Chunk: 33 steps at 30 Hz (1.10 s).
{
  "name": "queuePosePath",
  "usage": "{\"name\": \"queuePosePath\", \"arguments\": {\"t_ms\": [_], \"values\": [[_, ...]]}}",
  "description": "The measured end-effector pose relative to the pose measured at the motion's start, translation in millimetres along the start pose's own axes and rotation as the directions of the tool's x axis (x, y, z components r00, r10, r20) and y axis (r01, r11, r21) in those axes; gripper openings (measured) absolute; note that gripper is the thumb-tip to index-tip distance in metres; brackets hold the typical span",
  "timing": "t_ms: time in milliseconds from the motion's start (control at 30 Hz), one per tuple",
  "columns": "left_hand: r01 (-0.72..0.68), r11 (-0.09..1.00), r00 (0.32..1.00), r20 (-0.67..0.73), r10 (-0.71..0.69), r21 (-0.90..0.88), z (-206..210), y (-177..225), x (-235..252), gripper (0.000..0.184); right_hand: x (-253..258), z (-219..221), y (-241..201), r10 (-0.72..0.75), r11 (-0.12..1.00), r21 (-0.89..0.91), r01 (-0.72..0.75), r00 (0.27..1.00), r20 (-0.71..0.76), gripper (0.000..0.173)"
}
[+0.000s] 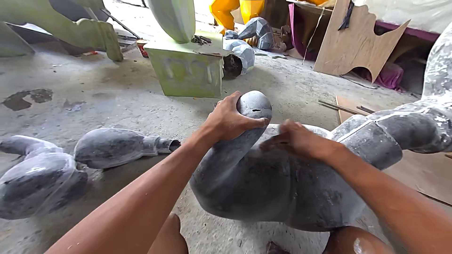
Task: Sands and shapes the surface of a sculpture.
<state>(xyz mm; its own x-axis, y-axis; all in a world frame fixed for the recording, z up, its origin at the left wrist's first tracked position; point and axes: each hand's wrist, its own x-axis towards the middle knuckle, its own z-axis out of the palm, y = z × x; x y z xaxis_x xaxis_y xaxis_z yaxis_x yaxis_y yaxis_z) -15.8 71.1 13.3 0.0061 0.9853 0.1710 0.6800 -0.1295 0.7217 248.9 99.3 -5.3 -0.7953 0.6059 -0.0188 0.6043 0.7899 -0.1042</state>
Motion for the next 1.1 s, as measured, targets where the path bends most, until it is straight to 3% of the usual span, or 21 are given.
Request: {"name": "queuePosePath", "arguments": {"t_ms": [67,167,267,400,500,633,733,833,933,1100], "values": [[0.014,1.000,1.000,0.003,-0.014,0.017,1.1,0.1,3.3,0.084,-4.6,-0.3,7.8,0.076,0.997,0.021,-0.078,0.996,0.055,0.030],[-0.006,1.000,1.000,0.003,0.006,0.017,0.4,-2.0,2.8,0.083,21.8,20.4,-15.2,-0.058,0.995,0.071,0.064,0.994,-0.088,0.024],[-0.013,1.000,1.000,-0.001,0.013,-0.007,-0.4,-1.6,0.6,0.085,22.0,10.0,-15.1,-0.100,0.992,0.073,0.101,0.995,-0.005,0.028],[0.021,1.000,1.000,0.000,-0.021,0.000,1.9,-3.1,4.2,0.083,-7.7,-0.2,17.0,0.068,0.998,-0.001,-0.068,0.996,0.052,0.034],[0.002,1.000,1.000,0.003,-0.002,0.002,0.9,-4.0,5.1,0.083,16.8,18.1,-4.4,0.024,0.998,0.061,-0.015,0.988,-0.154,0.041],[-0.008,1.000,1.000,-0.004,0.008,-0.023,0.0,-3.6,3.3,0.083,25.0,8.9,-7.4,0.049,0.993,0.112,-0.045,0.998,-0.032,0.030],[0.020,1.000,1.000,0.001,-0.020,-0.004,-0.3,-0.4,4.1,0.082,12.3,11.7,5.8,0.146,0.984,0.112,-0.140,0.988,-0.052,0.028],[0.008,1.000,1.000,0.008,-0.008,0.010,-1.4,1.6,1.4,0.080,36.0,37.0,-21.5,0.137,0.980,0.170,-0.102,0.969,-0.206,0.028],[-0.009,1.000,1.000,-0.003,0.009,-0.026,-1.2,2.5,0.6,0.080,48.4,31.7,-40.2,0.160,0.975,0.169,-0.141,0.981,-0.105,0.037],[0.025,1.000,1.000,-0.012,-0.025,-0.015,-1.3,1.1,1.7,0.079,25.8,23.3,-29.6,0.267,0.959,0.139,-0.248,0.953,-0.143,0.028]]}}
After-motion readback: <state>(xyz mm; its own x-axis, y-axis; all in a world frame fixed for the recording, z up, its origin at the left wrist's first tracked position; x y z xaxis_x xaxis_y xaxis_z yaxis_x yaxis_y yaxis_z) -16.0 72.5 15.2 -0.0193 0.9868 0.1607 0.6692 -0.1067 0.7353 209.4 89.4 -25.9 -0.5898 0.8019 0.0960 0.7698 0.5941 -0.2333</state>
